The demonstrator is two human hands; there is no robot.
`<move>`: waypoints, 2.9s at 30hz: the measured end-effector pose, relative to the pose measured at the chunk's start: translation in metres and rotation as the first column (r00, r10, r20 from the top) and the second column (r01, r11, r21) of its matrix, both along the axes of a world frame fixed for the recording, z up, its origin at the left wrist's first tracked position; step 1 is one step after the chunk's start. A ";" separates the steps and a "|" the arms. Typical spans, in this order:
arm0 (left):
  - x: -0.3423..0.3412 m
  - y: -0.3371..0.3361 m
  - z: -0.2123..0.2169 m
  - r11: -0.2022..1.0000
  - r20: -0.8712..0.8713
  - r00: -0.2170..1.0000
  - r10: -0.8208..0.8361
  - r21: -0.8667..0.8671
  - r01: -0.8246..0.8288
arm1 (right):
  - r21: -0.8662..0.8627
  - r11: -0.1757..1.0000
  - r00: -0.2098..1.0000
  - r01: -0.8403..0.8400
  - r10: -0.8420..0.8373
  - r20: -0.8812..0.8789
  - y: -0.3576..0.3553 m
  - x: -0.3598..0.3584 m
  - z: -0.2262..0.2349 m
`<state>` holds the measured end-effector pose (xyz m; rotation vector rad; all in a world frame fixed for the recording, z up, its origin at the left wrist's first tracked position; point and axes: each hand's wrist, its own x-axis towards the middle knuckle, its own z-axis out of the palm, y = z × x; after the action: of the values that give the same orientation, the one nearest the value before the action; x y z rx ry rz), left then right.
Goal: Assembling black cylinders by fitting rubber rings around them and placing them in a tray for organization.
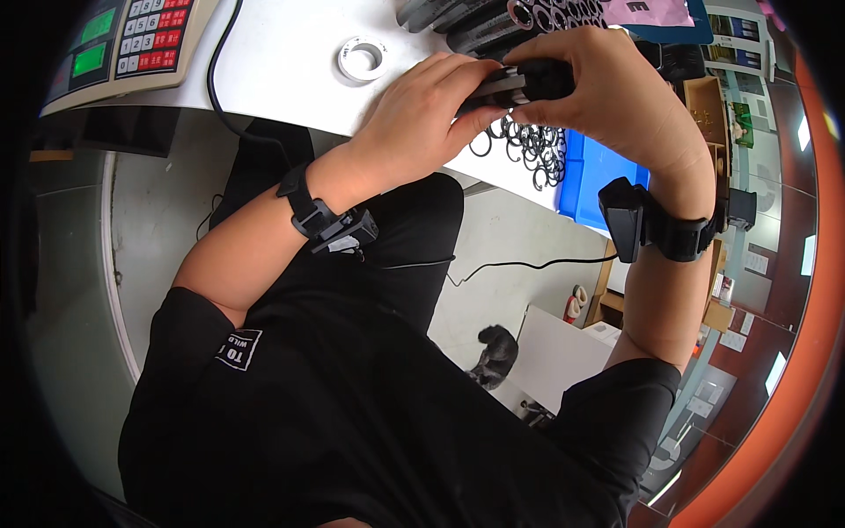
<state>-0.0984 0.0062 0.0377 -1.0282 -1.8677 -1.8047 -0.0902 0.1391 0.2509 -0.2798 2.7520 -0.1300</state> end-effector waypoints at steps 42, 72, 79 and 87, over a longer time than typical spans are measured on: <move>0.000 0.001 -0.001 1.000 0.002 1.000 0.015 -0.004 -0.015 | 0.152 0.968 0.977 0.200 -0.208 0.038 -0.017 -0.002 -0.004; -0.003 0.003 -0.004 0.997 0.003 1.000 0.016 -0.070 -0.016 | 0.051 0.994 0.988 -0.099 0.105 -0.114 0.004 -0.002 -0.017; 0.004 -0.007 0.010 0.998 0.127 0.992 0.001 0.061 -0.009 | 0.079 0.996 0.999 -0.048 0.050 -0.014 0.002 -0.008 -0.012; -0.018 0.001 0.030 0.969 -0.415 0.895 0.161 0.239 -0.064 | 0.086 0.983 0.986 -0.164 0.166 -0.021 0.009 -0.012 -0.010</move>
<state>-0.1163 0.0071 0.0677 -1.1032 -1.3966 -1.5190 -0.1022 0.1482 0.2408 -0.4880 2.7393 0.0330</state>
